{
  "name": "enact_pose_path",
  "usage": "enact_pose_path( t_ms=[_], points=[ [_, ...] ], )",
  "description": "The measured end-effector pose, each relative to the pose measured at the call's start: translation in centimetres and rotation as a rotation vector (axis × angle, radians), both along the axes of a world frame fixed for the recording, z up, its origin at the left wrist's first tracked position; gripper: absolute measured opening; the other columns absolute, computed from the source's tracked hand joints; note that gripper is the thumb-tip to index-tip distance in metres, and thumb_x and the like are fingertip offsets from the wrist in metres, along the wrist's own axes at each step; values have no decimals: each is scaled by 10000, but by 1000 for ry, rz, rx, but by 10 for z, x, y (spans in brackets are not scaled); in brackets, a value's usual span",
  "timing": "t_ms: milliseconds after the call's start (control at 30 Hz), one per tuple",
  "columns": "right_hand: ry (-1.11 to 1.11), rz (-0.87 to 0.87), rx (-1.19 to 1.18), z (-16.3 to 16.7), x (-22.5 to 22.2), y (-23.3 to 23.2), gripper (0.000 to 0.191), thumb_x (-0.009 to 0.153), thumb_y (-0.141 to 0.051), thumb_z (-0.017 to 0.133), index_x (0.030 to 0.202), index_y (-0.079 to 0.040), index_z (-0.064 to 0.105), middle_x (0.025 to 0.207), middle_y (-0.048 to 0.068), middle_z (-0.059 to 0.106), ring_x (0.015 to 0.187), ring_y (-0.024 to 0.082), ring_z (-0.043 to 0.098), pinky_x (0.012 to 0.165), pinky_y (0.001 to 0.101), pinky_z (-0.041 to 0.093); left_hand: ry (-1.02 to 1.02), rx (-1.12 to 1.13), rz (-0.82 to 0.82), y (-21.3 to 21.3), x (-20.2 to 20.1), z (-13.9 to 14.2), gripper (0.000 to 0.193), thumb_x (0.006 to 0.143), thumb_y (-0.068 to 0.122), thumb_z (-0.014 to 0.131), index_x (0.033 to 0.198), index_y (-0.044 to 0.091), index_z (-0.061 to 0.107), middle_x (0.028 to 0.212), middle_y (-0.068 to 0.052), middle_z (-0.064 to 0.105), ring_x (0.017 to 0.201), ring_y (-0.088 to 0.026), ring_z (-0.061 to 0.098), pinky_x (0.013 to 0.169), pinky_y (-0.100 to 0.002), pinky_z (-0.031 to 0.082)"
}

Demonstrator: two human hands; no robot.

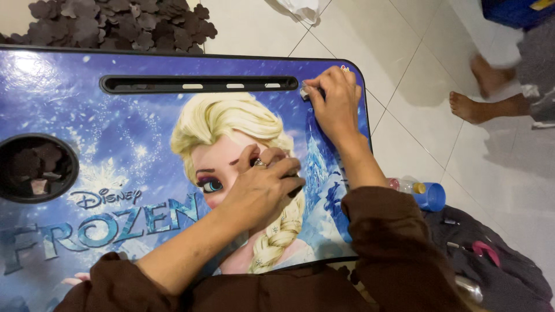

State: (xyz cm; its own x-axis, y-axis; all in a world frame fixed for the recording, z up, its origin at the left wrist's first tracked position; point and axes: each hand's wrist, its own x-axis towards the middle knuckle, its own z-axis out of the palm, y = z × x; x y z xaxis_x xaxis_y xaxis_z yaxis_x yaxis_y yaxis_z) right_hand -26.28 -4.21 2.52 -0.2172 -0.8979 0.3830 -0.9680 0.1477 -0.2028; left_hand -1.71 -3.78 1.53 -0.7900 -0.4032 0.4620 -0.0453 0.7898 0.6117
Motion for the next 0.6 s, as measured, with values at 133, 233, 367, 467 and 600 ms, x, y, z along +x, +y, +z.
enact_pose_path(
  t_ms=[133, 233, 367, 467, 600],
  points=[
    [-13, 31, -26, -9, 0, 12, 72, 948, -135, 729, 993, -79, 738, 1003, 93, 639, 999, 334, 548, 842, 457, 420, 2, -53, 96, -1, 7, -2, 230, 740, 225, 787, 948, 135, 750, 1009, -23, 635, 1090, -251, 559, 991, -536, 310],
    [3, 88, -42, -11, 21, 47, 64, 987, -89, 704, 1012, -31, 696, 1010, 143, 629, 974, 352, 548, 873, 452, 446, -8, -49, 168, -1, 7, -6, 190, 752, 239, 792, 882, 119, 724, 942, -39, 621, 1006, -261, 564, 941, -511, 327],
    [-65, 99, -6, -3, 62, 117, 66, 954, -72, 698, 997, -22, 689, 988, 134, 650, 974, 329, 588, 894, 439, 456, 3, -26, 240, 3, 3, -9, 178, 756, 232, 781, 859, 105, 710, 900, -49, 617, 934, -269, 560, 890, -487, 331],
    [-212, 14, 36, 4, 76, 145, 86, 897, -75, 739, 970, -35, 717, 949, 108, 677, 924, 292, 605, 823, 397, 479, -11, 1, 251, 3, 1, -9, 107, 778, 202, 769, 790, 123, 698, 872, -40, 624, 926, -265, 567, 890, -479, 337],
    [-475, -57, 41, 6, 92, 147, 112, 867, -91, 777, 970, -59, 746, 956, 75, 713, 880, 227, 659, 769, 347, 530, 14, 10, 240, -1, 2, -8, 75, 771, 174, 749, 766, 121, 697, 860, -40, 628, 917, -264, 571, 883, -488, 335]
  ],
)
